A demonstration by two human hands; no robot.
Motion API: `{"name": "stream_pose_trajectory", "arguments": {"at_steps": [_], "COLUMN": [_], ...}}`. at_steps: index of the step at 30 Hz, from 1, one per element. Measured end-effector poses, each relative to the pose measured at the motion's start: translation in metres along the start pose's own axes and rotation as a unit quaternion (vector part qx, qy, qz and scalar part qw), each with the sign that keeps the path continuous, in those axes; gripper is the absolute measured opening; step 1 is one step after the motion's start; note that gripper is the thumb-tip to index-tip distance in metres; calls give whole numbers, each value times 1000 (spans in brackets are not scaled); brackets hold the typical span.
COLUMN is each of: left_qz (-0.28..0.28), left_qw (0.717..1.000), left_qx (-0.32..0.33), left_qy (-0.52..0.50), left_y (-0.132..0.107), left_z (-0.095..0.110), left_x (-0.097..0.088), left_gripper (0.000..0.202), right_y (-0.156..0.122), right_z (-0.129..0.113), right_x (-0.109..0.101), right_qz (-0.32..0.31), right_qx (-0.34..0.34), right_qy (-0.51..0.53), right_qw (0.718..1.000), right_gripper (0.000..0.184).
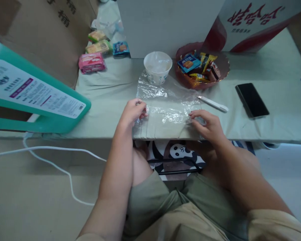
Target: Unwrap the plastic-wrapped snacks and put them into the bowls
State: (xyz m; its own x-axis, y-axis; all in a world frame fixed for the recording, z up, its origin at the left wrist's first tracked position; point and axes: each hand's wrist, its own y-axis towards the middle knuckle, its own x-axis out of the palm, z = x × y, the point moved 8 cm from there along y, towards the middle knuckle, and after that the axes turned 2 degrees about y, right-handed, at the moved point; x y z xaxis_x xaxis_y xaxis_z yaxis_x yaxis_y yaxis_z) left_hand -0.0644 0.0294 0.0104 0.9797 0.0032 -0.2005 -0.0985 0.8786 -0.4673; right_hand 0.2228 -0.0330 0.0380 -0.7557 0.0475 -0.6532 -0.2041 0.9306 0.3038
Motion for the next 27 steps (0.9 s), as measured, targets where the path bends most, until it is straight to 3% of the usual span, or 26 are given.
{"name": "stream_pose_trajectory", "arguments": {"at_steps": [5, 8, 10, 13, 15, 17, 19, 22, 23, 25, 27], "left_qz": [101, 123, 41, -123, -173, -177, -152, -103, -86, -70, -97], "left_qw": [988, 973, 948, 865, 820, 791, 776, 793, 808, 825, 803], "left_qx": [28, 131, 246, 357, 393, 439, 482, 506, 505, 515, 544], "left_qy": [114, 142, 200, 330, 378, 387, 377, 324, 291, 223, 226], "left_y": [-12, -21, -30, -53, -69, -85, -96, -97, -95, -97, -109], "left_z": [-6, 0, 9, 7, 4, 7, 13, 23, 26, 31, 31], "left_x": [-42, -55, -38, 7, 33, 54, 67, 67, 62, 53, 60], "left_gripper": [2, 19, 41, 80, 101, 112, 93, 24, 16, 19, 26], "right_y": [-4, -6, -6, -6, -5, -3, -1, 0, 0, -2, -4], "right_z": [10, 21, 32, 48, 53, 51, 48, 44, 43, 44, 50], "right_x": [-29, -38, -42, -45, -46, -47, -48, -49, -49, -50, -49], "right_qz": [113, 161, 185, 220, 230, 238, 244, 243, 243, 249, 262], "right_qx": [94, 119, 139, 174, 181, 173, 164, 158, 158, 160, 172], "right_qy": [122, 197, 226, 238, 222, 197, 176, 157, 153, 145, 145], "right_qw": [982, 960, 946, 930, 930, 935, 939, 944, 945, 944, 938], "right_gripper": [8, 8, 8, 11, 13, 13, 12, 14, 15, 16, 17]}}
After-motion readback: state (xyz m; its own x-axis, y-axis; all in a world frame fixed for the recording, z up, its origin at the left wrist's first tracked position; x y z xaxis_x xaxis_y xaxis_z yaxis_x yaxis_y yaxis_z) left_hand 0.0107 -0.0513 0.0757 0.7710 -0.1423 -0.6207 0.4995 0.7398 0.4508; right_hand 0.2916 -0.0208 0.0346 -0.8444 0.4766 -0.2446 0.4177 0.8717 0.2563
